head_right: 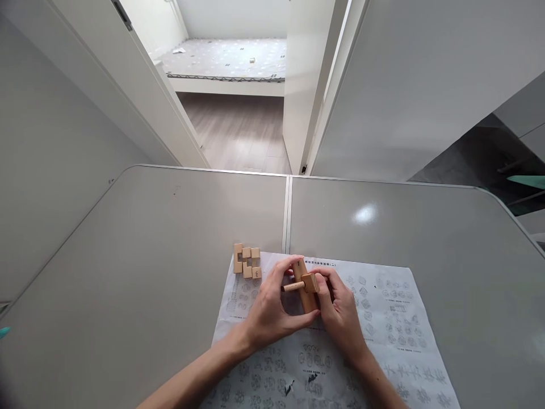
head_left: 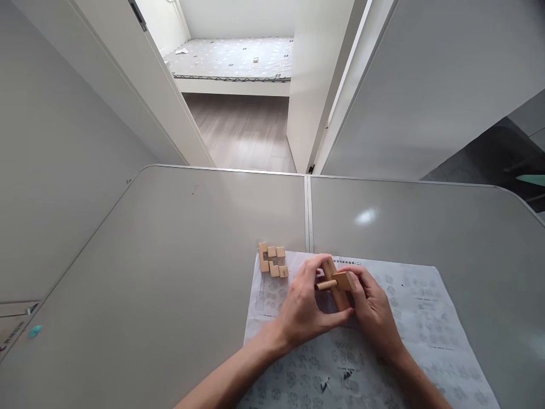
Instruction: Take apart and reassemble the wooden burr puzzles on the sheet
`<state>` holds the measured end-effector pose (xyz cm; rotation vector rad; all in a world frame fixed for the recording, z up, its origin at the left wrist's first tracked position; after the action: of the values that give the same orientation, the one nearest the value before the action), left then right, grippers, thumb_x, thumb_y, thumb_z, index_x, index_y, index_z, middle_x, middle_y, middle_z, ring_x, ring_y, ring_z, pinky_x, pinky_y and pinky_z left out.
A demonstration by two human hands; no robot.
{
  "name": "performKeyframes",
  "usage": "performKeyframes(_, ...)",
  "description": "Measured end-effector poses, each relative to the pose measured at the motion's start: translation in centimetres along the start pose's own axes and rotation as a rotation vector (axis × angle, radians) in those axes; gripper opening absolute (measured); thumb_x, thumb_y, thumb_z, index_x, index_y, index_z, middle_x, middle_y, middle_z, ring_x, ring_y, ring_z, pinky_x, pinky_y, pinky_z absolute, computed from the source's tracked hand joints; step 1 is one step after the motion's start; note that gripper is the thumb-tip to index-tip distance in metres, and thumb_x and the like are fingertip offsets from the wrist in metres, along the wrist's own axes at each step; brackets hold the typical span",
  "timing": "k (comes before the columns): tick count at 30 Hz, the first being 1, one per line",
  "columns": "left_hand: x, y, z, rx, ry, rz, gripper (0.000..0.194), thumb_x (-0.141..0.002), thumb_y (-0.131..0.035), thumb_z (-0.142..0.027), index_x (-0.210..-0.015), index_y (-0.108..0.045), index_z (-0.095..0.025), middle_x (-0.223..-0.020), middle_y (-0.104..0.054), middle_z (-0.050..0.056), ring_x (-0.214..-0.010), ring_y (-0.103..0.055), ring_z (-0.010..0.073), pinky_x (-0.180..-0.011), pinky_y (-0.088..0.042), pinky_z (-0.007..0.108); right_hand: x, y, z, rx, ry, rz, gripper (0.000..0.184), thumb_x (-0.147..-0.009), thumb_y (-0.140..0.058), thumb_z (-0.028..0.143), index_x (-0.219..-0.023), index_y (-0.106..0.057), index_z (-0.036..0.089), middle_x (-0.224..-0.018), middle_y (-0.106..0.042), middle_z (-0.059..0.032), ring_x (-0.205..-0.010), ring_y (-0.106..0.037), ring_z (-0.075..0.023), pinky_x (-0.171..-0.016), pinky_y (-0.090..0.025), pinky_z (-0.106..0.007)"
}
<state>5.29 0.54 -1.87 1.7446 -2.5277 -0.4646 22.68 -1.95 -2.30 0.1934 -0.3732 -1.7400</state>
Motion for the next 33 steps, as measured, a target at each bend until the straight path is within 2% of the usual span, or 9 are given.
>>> performKeyframes(12,-0.16,0.08,-0.21,0.0,-0.012,-0.017,0.091,-0.073,-0.094,-0.025,-0.15,-0.046,-0.031,-0.144,-0.064,0.01,-0.129,-0.067,0.0307,-0.11,-0.06,0.049,-0.03,0.04,0.07,0.01,-0.001,0.024,0.05,-0.106,-0.052,0.068,-0.104,-0.074,0.024,-0.097,-0.08,-0.007,-0.081,-0.072,-0.0245,-0.07,-0.06,-0.031)
performKeyframes(18,-0.07,0.23,-0.29,0.002,-0.014,-0.071,0.091,-0.073,-0.098,-0.032,-0.149,-0.048,-0.03,-0.143,-0.066,0.009,-0.125,-0.069,0.0302,-0.108,-0.062,0.049,0.27,-0.29,-0.11,0.023,-0.056,-0.133,0.053,-0.106,-0.052,0.071,-0.11,-0.075,0.023,-0.099,-0.082,-0.0085,-0.085,-0.076,-0.0264,-0.073,-0.062,-0.034)
performKeyframes(20,-0.04,0.27,-0.29,-0.001,0.0,-0.085,0.091,-0.072,-0.099,-0.032,-0.148,-0.049,-0.03,-0.143,-0.067,0.009,-0.124,-0.069,0.0305,-0.108,-0.062,0.05,0.39,-0.31,-0.15,0.012,-0.084,-0.148,0.053,-0.106,-0.053,0.071,-0.111,-0.076,0.023,-0.096,-0.083,-0.0082,-0.083,-0.077,-0.0264,-0.072,-0.063,-0.034)
performKeyframes(26,-0.11,0.41,-0.42,0.004,0.038,-0.098,0.088,-0.073,-0.099,-0.033,-0.147,-0.051,-0.03,-0.137,-0.069,0.008,-0.118,-0.071,0.0293,-0.105,-0.063,0.049,0.39,-0.14,0.06,-0.009,-0.039,-0.084,0.053,-0.107,-0.053,0.067,-0.106,-0.083,0.023,-0.112,-0.084,-0.0093,-0.085,-0.079,-0.0252,-0.077,-0.065,-0.034)
performKeyframes(29,-0.16,0.47,-0.43,0.017,0.04,-0.101,0.087,-0.072,-0.1,-0.033,-0.146,-0.052,-0.029,-0.136,-0.07,0.008,-0.116,-0.071,0.0282,-0.106,-0.063,0.048,0.38,-0.04,-0.1,-0.012,-0.039,-0.065,0.051,-0.107,-0.055,0.065,-0.112,-0.084,0.023,-0.108,-0.085,-0.0082,-0.077,-0.077,-0.024,-0.074,-0.065,-0.034)
performKeyframes(33,-0.07,0.41,-0.29,0.024,0.01,-0.099,0.091,-0.072,-0.101,-0.038,-0.149,-0.053,-0.029,-0.142,-0.069,0.009,-0.122,-0.071,0.0293,-0.109,-0.062,0.049,0.44,0.02,-0.32,-0.024,-0.014,-0.015,0.052,-0.108,-0.055,0.064,-0.114,-0.086,0.023,-0.108,-0.085,-0.0093,-0.089,-0.078,-0.0279,-0.079,-0.064,-0.035)
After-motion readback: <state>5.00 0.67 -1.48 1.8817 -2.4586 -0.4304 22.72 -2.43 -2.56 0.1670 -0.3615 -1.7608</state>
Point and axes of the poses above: each hand's wrist, its own x-axis away from the middle knuckle, its own y-axis out of the back of the hand, z = x × y, the point moved 1 cm from there along -x, towards the middle knuckle
